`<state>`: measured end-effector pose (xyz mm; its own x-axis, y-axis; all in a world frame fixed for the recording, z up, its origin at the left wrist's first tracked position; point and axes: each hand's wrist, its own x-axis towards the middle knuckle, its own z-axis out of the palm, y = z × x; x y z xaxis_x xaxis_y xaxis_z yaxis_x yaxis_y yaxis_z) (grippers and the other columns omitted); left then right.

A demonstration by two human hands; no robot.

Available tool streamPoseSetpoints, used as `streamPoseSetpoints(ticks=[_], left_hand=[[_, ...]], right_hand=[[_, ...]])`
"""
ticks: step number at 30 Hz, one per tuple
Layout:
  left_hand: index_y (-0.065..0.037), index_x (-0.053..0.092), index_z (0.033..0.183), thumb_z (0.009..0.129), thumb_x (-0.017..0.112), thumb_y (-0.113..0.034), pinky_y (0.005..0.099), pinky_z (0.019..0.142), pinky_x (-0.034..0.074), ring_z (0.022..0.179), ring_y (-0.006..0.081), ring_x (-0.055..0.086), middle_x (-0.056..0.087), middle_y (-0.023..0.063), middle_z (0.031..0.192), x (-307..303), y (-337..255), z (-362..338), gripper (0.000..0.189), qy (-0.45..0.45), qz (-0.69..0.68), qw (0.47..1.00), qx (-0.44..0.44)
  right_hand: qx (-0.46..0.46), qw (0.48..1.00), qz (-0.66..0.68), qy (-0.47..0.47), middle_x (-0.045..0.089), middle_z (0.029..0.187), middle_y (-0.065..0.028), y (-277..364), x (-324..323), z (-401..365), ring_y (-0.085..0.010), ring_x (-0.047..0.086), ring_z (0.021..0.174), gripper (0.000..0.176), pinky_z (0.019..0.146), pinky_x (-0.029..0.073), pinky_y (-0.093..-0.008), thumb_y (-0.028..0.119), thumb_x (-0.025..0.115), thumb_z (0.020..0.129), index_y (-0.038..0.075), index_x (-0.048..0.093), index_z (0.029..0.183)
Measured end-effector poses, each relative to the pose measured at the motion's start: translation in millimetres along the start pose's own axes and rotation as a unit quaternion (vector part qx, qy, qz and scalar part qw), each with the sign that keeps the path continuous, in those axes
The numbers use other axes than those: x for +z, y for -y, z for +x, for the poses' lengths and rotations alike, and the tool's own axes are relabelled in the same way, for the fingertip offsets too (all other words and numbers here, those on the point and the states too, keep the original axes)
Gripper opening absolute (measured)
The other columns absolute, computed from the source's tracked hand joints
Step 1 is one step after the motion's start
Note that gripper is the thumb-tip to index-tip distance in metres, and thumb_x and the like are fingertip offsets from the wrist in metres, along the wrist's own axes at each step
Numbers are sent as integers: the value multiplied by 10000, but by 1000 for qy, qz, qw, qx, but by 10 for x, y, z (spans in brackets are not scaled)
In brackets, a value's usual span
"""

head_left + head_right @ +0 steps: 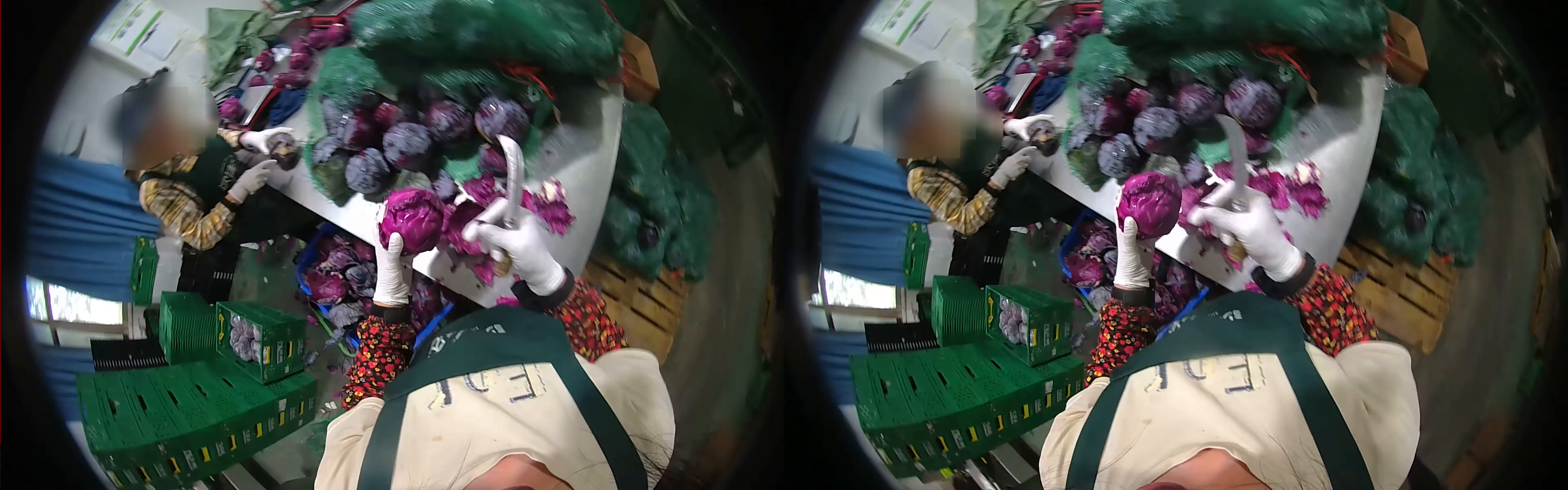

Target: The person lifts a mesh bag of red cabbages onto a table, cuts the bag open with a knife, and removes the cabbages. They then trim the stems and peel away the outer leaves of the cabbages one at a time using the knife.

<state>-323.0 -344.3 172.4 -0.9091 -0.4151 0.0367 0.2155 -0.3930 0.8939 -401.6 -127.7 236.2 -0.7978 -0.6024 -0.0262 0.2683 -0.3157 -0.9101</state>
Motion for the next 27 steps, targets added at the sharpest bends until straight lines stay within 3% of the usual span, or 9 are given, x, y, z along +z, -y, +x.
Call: streamPoseSetpoints(ticks=[5,11,15,18,20,23,24,25,27], left_hand=[[-167,313,1417,840,633,-527,529,937,480,1235,343,469,413,144,1383,-676,-342,546,752,-57,7,998,19],[-200,332,1405,812,665,-539,509,884,514,1198,304,501,434,100,1362,-1119,-990,1947,760,-143,28,989,29],[-271,301,1388,726,746,-527,560,775,532,1214,355,439,369,94,1381,-1567,-981,3082,838,-203,-45,978,-7],[-329,235,1435,793,721,-361,539,763,551,1250,417,343,211,111,1444,-2029,-671,3685,805,-202,2,979,43],[-375,177,1460,840,681,-233,519,775,563,1285,438,267,117,110,1469,-2328,-456,3924,812,-218,94,971,17],[-407,163,1461,839,678,-314,506,767,572,1291,431,283,163,117,1470,-2544,-224,4096,813,-229,406,885,-2],[-387,168,1463,823,686,-342,525,794,556,1291,422,300,193,125,1466,-2608,-241,4229,825,-279,139,950,-25],[-345,242,1439,822,682,-363,545,828,527,1273,406,341,259,127,1438,-2782,-191,4269,758,-215,329,918,41],[-260,389,1390,820,674,-405,585,898,469,1237,374,422,389,131,1382,-3124,-90,4356,653,-190,695,660,213]], right_hand=[[69,995,-3,-69,662,756,-88,-375,-370,-53,-65,531,510,152,482,431,-203,134,568,910,12,567,1001],[246,965,-89,33,688,822,-79,-899,-357,-378,-110,638,670,276,549,475,-216,125,590,901,-3,532,1139],[272,959,-51,58,688,1019,-140,-866,-481,-363,-175,650,916,376,836,499,-289,123,628,896,-13,490,1218],[268,956,-66,105,648,1129,-165,-1057,-812,-384,-203,609,1058,390,943,460,-326,108,599,915,-35,477,1258],[266,959,17,93,624,1186,-177,-1169,-915,-323,-208,579,1143,381,997,439,-342,90,572,930,-45,484,1275],[256,961,66,79,622,1194,-164,-1274,-1097,-57,-195,583,1131,335,998,441,-340,90,566,934,-36,527,1241],[246,965,28,88,623,1194,-159,-1299,-1157,54,-192,584,1127,325,996,443,-340,94,569,933,-34,538,1230],[241,966,-5,96,624,1193,-153,-1333,-1197,123,-189,586,1123,315,994,445,-340,97,572,932,-31,549,1219],[247,962,-58,103,627,1191,-143,-1349,-1195,34,-183,589,1114,296,990,449,-340,104,578,930,-25,572,1196]])
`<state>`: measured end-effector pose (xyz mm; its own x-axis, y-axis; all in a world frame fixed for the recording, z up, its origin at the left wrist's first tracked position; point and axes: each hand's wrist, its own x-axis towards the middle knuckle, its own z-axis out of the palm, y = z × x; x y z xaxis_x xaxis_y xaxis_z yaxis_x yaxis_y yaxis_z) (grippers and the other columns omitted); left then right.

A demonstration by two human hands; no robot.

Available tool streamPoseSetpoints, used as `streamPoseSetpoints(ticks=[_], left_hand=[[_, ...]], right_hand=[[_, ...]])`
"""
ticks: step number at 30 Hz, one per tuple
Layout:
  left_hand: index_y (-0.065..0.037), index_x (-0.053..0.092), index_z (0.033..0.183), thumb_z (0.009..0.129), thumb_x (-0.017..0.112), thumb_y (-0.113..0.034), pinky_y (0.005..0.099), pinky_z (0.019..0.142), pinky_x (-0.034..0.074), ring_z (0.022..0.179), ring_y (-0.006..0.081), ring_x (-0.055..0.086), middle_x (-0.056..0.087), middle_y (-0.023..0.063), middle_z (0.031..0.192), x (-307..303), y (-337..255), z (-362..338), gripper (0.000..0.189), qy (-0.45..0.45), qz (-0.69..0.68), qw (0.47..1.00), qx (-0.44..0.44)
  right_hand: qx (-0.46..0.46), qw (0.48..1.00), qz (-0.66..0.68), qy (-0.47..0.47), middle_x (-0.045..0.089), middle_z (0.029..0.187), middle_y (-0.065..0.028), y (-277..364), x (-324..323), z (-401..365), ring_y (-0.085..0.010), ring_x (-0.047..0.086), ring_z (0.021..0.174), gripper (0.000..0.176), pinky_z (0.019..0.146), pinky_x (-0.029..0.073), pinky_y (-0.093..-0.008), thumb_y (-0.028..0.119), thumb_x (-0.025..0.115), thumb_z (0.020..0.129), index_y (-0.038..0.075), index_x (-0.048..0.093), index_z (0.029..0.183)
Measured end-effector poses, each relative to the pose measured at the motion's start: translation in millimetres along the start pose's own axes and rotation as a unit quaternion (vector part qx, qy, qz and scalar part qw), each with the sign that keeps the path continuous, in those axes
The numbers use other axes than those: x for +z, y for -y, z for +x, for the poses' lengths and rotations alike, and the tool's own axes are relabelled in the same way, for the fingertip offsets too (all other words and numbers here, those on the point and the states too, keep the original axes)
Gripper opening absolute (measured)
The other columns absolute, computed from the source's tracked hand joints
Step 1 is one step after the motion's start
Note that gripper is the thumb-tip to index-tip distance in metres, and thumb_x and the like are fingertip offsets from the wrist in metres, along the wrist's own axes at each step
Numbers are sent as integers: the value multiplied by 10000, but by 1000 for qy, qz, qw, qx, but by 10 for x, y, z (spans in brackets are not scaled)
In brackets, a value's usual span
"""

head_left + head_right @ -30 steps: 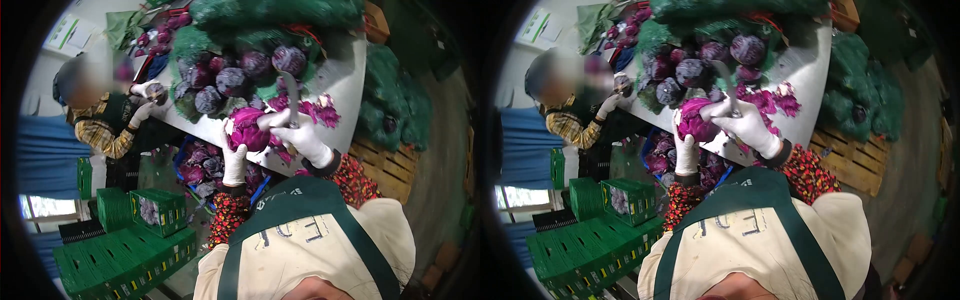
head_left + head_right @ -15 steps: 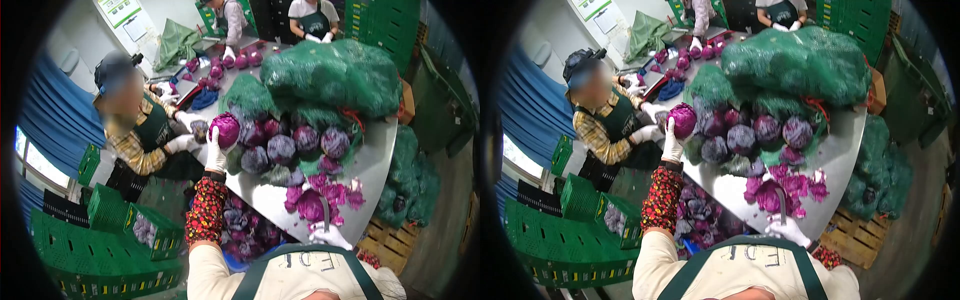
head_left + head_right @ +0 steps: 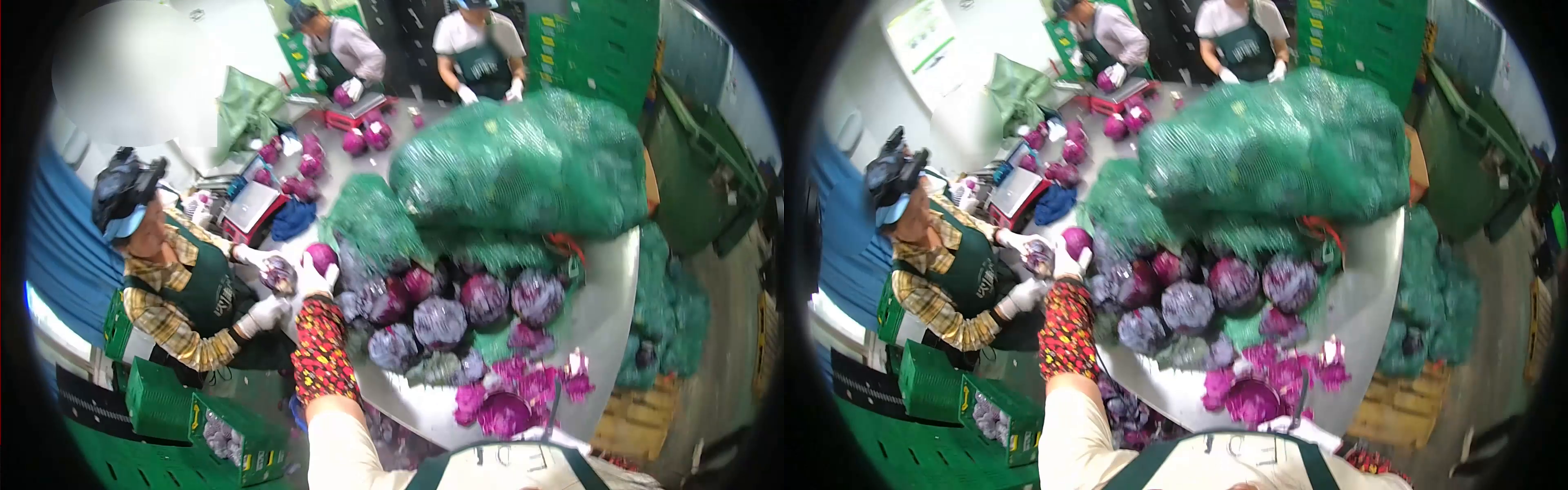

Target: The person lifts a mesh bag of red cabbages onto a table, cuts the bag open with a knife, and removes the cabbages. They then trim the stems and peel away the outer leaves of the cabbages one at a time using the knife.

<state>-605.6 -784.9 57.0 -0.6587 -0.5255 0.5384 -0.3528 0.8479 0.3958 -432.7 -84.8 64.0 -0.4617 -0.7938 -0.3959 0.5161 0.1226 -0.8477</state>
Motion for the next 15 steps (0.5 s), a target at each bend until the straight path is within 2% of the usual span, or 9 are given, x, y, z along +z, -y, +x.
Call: streamPoseSetpoints(ticks=[2,4,6,9,10,12,13,14,15], left_hand=[[-180,394,1382,851,643,-411,512,935,442,1200,343,453,436,144,1343,-265,-380,230,631,59,-163,981,-90],[-138,269,1454,875,636,-362,456,933,432,1123,300,499,433,162,1340,-415,-867,479,722,-35,-505,796,-331],[-60,264,1443,920,590,-293,388,977,407,1202,269,460,406,170,1381,-816,-1696,287,659,-9,-463,861,-209],[-25,398,1323,926,555,-104,339,964,418,1108,203,514,524,122,1227,-1408,-3087,-685,434,37,-356,930,89],[-29,447,1279,919,583,-111,330,934,436,1064,189,536,540,122,1195,-1471,-3424,-1171,393,133,-459,875,74],[-33,502,1263,760,743,-96,362,990,409,1102,266,541,536,130,1220,-1780,-4019,-2002,561,306,-345,849,257],[-28,474,1322,757,756,-255,349,1000,404,1191,298,510,522,153,1276,-1720,-4140,-2677,671,415,-464,770,141],[-92,421,1390,671,796,-365,453,1063,334,1297,376,391,431,174,1376,-1524,-4252,-3033,855,369,-370,767,373],[-169,379,1425,650,809,-394,608,1075,228,1354,445,251,308,164,1471,-1637,-4405,-3399,915,452,-266,781,339]], right_hand=[[35,999,-29,-12,618,1190,-137,363,231,-201,-201,577,1117,273,980,449,-341,105,524,944,-14,605,1176],[62,994,-4,-93,659,1053,-95,781,317,-252,-156,613,979,241,889,497,-310,102,667,860,-17,639,1067],[-120,985,65,-105,648,993,-106,756,60,-231,-176,617,939,221,831,498,-326,35,631,759,-29,622,971],[-128,949,142,-250,655,1010,-101,972,-412,-313,-181,636,869,365,817,501,-306,-50,537,716,-57,589,1077],[-147,931,125,-309,652,1033,-107,1036,-570,-302,-172,638,874,380,829,497,-294,-63,521,717,-47,597,1089],[-188,895,-150,-376,634,1132,-111,941,-1102,-175,-237,612,1043,467,918,462,-304,-93,503,692,8,609,1135],[-200,812,-378,-396,598,1221,-121,1004,-1218,-161,-244,554,1159,537,1001,402,-300,-96,474,657,13,596,1169],[-175,787,-438,-398,564,1261,-150,928,-1306,-108,-258,520,1201,579,1024,376,-292,-90,492,655,44,593,1209],[-159,796,-450,-373,549,1287,-151,751,-1418,-36,-268,508,1216,603,1035,366,-297,-93,498,643,51,589,1222]])
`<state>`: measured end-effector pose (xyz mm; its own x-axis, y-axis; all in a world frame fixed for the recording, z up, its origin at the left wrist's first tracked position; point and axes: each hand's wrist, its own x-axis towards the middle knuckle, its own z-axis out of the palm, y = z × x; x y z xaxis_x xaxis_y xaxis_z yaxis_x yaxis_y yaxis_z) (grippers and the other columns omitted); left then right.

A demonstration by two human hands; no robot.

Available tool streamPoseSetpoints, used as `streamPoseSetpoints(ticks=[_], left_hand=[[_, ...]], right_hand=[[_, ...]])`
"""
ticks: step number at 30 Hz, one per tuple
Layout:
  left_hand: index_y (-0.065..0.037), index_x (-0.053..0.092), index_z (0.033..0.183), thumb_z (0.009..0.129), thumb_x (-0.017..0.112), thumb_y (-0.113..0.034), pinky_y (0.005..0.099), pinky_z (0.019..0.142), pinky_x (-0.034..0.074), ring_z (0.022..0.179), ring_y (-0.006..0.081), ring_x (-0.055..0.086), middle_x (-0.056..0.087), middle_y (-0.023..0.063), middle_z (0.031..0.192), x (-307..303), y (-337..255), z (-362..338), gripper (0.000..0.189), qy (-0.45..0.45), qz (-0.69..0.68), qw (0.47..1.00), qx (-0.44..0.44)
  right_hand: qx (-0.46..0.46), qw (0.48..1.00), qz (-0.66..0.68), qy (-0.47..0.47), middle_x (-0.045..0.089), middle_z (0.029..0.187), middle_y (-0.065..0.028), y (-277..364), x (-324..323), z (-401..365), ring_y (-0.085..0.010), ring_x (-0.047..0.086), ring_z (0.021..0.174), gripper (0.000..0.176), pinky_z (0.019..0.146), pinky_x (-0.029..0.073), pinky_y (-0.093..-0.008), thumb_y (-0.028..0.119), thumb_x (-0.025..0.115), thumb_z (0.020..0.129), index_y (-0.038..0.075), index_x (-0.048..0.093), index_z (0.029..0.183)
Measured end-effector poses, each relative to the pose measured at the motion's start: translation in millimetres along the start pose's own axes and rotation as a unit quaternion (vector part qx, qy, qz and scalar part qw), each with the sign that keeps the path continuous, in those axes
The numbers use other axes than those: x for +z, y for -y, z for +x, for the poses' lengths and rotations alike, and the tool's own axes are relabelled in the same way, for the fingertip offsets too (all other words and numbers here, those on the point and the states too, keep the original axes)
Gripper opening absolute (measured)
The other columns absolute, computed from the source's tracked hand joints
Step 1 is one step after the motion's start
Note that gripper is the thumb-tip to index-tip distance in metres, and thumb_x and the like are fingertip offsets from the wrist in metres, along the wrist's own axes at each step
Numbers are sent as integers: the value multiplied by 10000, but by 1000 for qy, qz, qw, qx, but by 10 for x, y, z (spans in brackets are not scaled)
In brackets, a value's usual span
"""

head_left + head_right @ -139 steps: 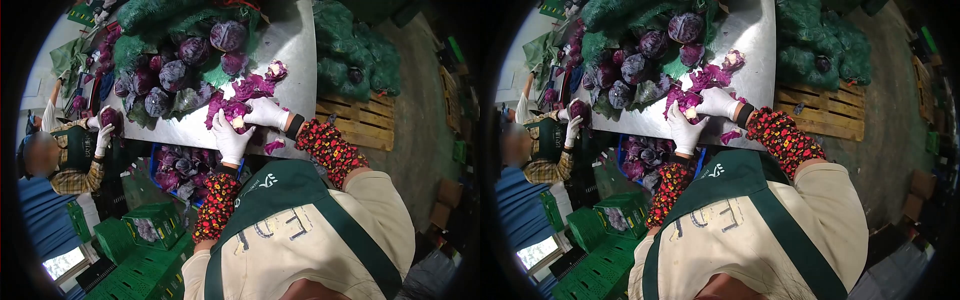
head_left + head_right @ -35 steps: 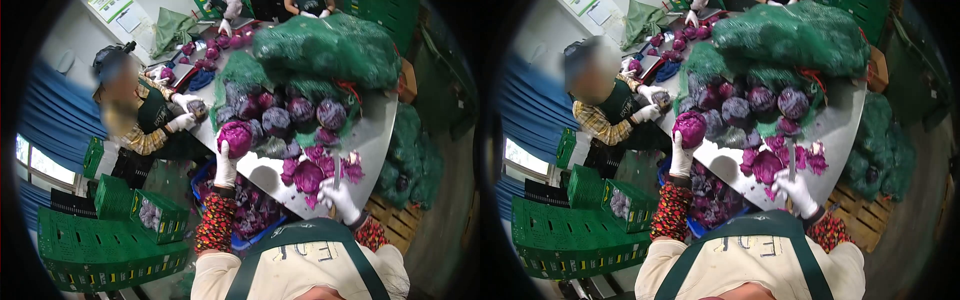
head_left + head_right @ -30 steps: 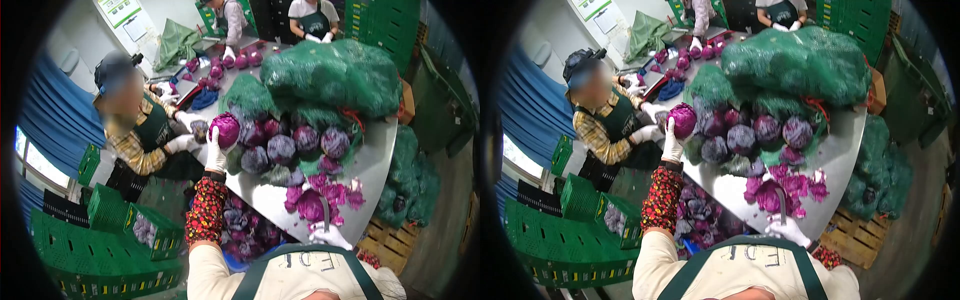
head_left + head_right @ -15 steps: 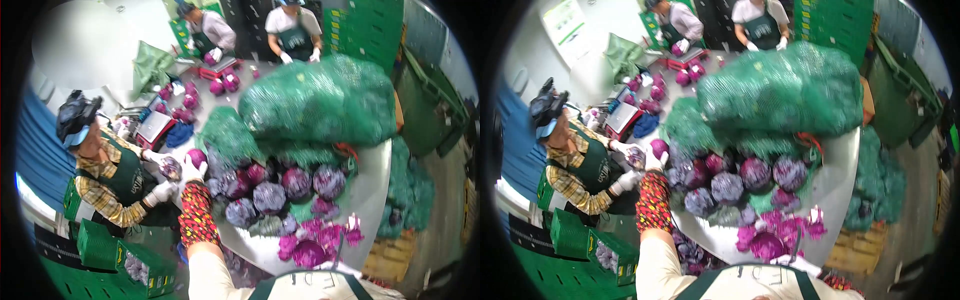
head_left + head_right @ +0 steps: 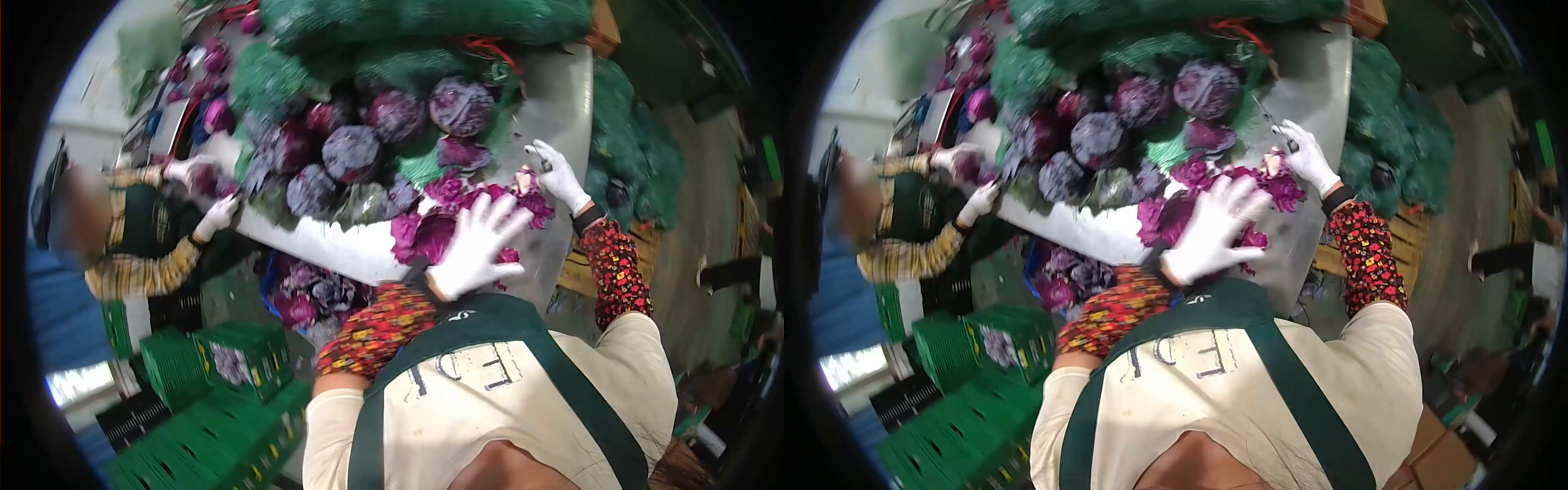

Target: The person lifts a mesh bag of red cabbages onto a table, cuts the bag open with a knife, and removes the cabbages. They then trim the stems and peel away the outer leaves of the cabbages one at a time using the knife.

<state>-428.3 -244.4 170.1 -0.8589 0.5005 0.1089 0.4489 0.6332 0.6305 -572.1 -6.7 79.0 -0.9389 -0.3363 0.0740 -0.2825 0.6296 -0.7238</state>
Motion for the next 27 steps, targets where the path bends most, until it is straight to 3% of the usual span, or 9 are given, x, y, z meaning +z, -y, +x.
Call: streamPoseSetpoints(ticks=[2,3,5,10,15,19,23,25,27], left_hand=[[-277,345,1443,628,790,-475,733,1021,152,1373,503,133,235,151,1513,563,-52,-122,949,50,117,992,-22],[-298,371,1429,620,775,-505,714,1047,123,1385,488,119,256,120,1510,746,42,-221,928,79,159,983,-45],[-297,423,1401,618,775,-498,692,1070,85,1389,476,124,287,83,1503,965,274,-450,882,128,238,961,-56],[-230,670,1049,655,739,-400,677,1060,140,1306,443,285,479,75,1240,627,449,-1198,434,-2,232,963,-140],[-194,636,1096,675,710,-225,643,1055,187,1328,341,311,465,53,1346,198,725,-2381,428,-37,261,945,-192],[-137,683,1025,645,603,-9,489,1062,289,1301,350,374,542,73,1301,-138,820,-3109,408,-53,229,918,-320],[-106,663,1021,712,497,87,339,905,484,1064,269,603,645,84,1106,-348,1049,-3350,400,-265,118,877,-382],[-93,645,1056,754,510,67,327,901,490,1042,268,616,639,101,1108,-496,1125,-3110,368,-337,72,870,-352],[-106,619,1134,796,568,-9,334,902,485,1058,272,611,635,103,1120,-640,1210,-2728,356,-342,68,885,-309]], right_hand=[[108,968,187,127,475,1379,-174,-234,371,-60,-323,454,1267,690,1070,334,-327,-66,542,602,82,561,1276],[-32,992,-40,116,421,1432,-152,-122,474,-200,-364,406,1297,734,1096,311,-367,-20,596,583,93,536,1305],[-44,985,-98,135,405,1452,-115,108,830,-481,-375,353,1328,766,1121,278,-398,12,615,575,107,515,1329],[-113,986,41,116,382,1469,-62,789,1766,-746,-373,307,1341,729,1122,249,-458,68,611,628,179,517,1342],[-189,946,156,213,367,1468,-141,1707,2552,-879,-353,326,1347,780,1128,250,-401,73,610,650,155,429,1404],[-95,907,266,311,483,1373,-151,2132,2308,-904,-292,454,1261,701,1056,348,-332,8,582,668,106,477,1354],[8,881,413,230,644,1101,-107,1610,1884,-923,-153,599,997,444,834,466,-268,-12,551,771,49,588,1209],[-37,972,202,115,668,935,-91,1301,1445,-1050,-169,625,812,375,741,487,-284,-20,535,789,33,601,1155],[74,985,100,122,677,867,-93,1201,979,-1264,-192,631,720,324,728,506,-312,-13,540,785,14,606,1102]])
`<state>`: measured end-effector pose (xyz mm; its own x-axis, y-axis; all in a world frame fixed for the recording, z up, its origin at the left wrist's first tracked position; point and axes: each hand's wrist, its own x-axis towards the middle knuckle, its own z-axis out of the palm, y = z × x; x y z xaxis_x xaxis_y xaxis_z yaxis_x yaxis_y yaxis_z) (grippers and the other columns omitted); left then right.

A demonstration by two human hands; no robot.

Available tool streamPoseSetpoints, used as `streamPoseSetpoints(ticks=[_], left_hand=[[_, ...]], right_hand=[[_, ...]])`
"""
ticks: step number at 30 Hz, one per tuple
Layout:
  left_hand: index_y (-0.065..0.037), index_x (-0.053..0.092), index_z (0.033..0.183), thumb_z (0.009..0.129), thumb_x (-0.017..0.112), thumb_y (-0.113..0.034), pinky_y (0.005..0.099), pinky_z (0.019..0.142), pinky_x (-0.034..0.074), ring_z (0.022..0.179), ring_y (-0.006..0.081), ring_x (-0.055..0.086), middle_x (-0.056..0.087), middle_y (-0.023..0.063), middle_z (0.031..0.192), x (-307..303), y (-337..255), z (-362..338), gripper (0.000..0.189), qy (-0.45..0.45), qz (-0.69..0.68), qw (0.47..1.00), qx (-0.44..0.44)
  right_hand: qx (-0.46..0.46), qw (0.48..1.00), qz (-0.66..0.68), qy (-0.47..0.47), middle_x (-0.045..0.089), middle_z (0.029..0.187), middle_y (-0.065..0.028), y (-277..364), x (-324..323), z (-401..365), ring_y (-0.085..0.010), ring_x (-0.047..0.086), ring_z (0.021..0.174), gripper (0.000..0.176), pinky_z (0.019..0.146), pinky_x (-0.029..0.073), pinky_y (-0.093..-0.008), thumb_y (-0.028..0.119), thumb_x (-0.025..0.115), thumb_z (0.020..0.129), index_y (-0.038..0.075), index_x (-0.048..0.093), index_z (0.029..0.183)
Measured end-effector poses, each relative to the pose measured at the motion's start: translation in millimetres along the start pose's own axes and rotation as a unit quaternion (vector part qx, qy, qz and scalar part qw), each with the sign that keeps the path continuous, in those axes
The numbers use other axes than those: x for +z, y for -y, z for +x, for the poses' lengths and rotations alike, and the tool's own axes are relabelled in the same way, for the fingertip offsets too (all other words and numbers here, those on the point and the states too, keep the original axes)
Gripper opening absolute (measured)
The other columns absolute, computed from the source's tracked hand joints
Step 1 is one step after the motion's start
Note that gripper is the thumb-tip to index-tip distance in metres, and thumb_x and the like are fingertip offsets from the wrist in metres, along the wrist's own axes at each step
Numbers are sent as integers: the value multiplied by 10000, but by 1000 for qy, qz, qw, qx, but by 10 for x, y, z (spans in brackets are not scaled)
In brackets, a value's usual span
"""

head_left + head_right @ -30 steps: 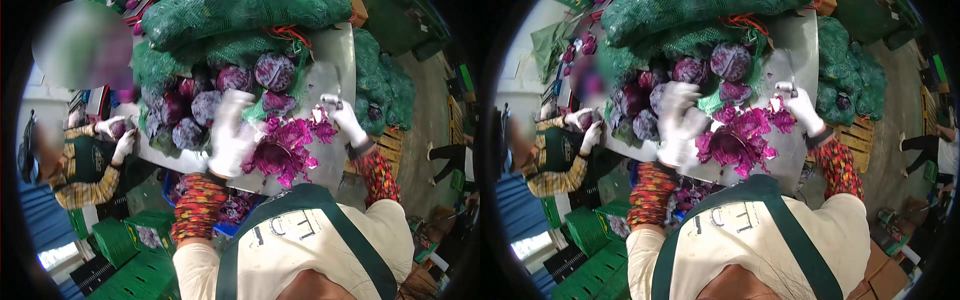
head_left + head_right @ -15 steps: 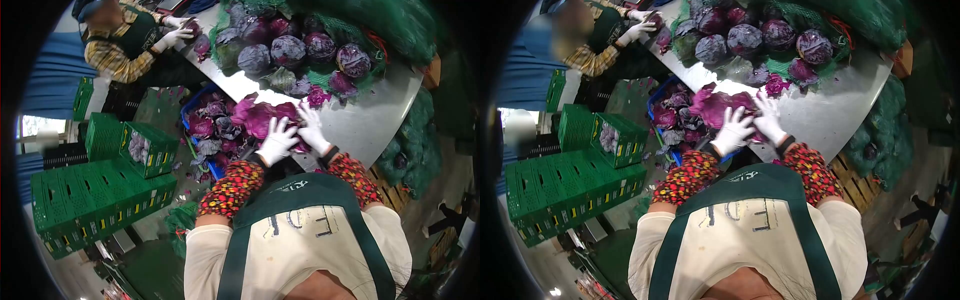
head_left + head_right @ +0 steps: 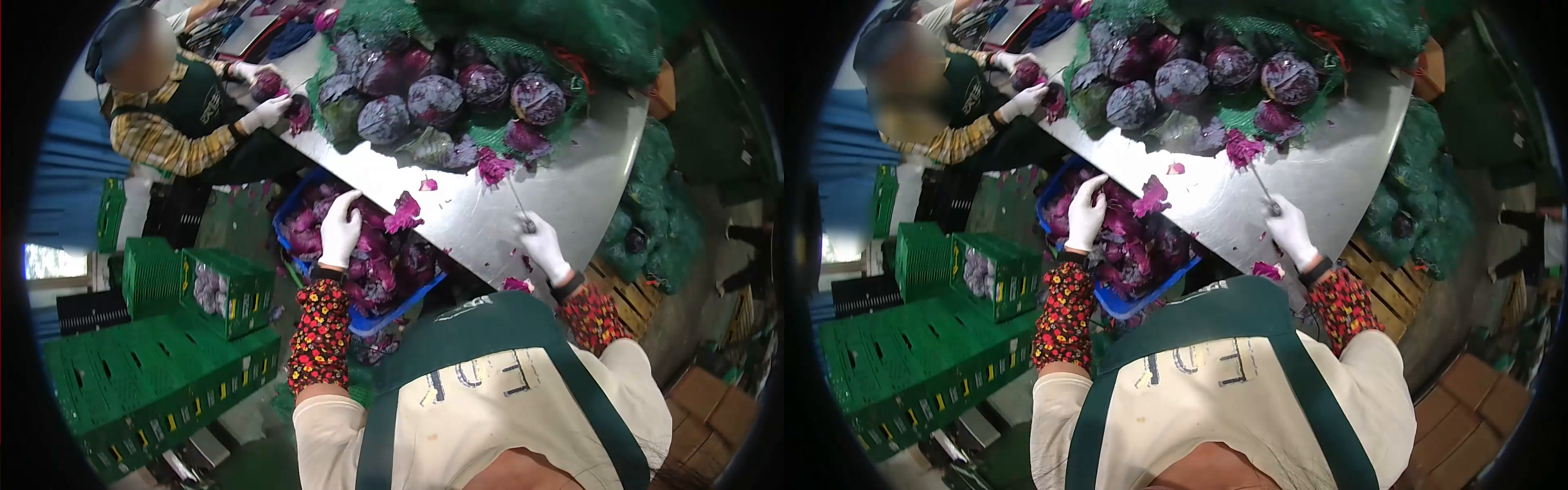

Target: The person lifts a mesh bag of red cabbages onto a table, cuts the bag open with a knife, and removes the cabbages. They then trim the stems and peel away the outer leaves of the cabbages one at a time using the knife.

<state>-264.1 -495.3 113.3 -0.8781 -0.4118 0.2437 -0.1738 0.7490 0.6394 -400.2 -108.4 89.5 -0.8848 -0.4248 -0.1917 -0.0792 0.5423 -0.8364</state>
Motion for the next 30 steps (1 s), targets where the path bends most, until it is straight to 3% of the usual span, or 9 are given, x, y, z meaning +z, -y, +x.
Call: streamPoseSetpoints(ticks=[4,6,8,12,14,16,22,25,30], left_hand=[[-87,514,1268,774,676,-130,359,936,458,1119,296,558,581,127,1206,400,-125,908,521,-71,-36,997,21],[-98,448,1332,723,754,-260,384,981,425,1169,342,493,487,178,1303,548,-212,1337,700,-74,52,995,48],[-118,425,1355,675,791,-312,403,975,438,1173,374,474,451,168,1340,711,-389,1612,796,-29,162,986,19],[-270,356,1391,577,870,-316,520,828,523,1145,408,425,289,113,1440,882,-613,1811,964,56,341,934,-91],[-287,348,1387,550,880,-287,493,859,522,1160,406,412,303,102,1422,908,-474,1814,992,47,318,945,-69],[-279,343,1393,561,867,-283,470,914,489,1192,425,405,324,129,1418,806,-412,1715,983,20,248,967,-52],[-45,364,1366,610,875,-248,405,1055,336,1227,305,410,403,183,1325,521,-93,1293,936,-100,-172,977,-78],[-42,340,1387,684,825,-159,377,1059,335,1232,255,418,407,137,1336,346,-580,876,862,-30,-366,927,-72],[-35,258,1425,676,814,-133,374,1074,328,1239,239,415,403,131,1340,645,-1150,368,938,140,-555,816,-81]], right_hand=[[191,977,82,-39,655,979,-100,-497,115,-554,-191,629,772,388,762,514,-304,-21,548,756,40,603,1135],[49,994,64,-73,621,1018,-45,-458,443,-664,-118,569,914,525,801,466,-239,-126,495,711,16,571,1210],[148,925,333,107,592,1175,-39,-318,802,-599,-131,565,1022,624,862,457,-235,-138,484,700,7,500,1307],[45,938,289,185,583,1243,-116,306,985,-512,-157,566,1014,681,931,418,-258,-101,512,677,35,486,1343],[115,965,176,158,605,1191,-83,313,855,-477,-152,564,970,624,905,441,-264,-88,506,703,30,510,1315],[94,955,268,78,622,1146,-83,176,791,-459,-129,562,972,577,888,448,-252,-83,510,723,23,524,1290],[182,916,323,150,653,1098,-79,364,410,-361,-59,540,618,394,559,467,-210,57,550,857,6,528,1246],[129,919,345,142,651,1044,-66,506,450,-101,-45,493,554,441,499,430,-202,252,559,912,0,507,1270],[127,817,546,131,555,813,22,687,413,189,-54,480,532,661,474,420,-213,532,550,906,48,456,1347]])
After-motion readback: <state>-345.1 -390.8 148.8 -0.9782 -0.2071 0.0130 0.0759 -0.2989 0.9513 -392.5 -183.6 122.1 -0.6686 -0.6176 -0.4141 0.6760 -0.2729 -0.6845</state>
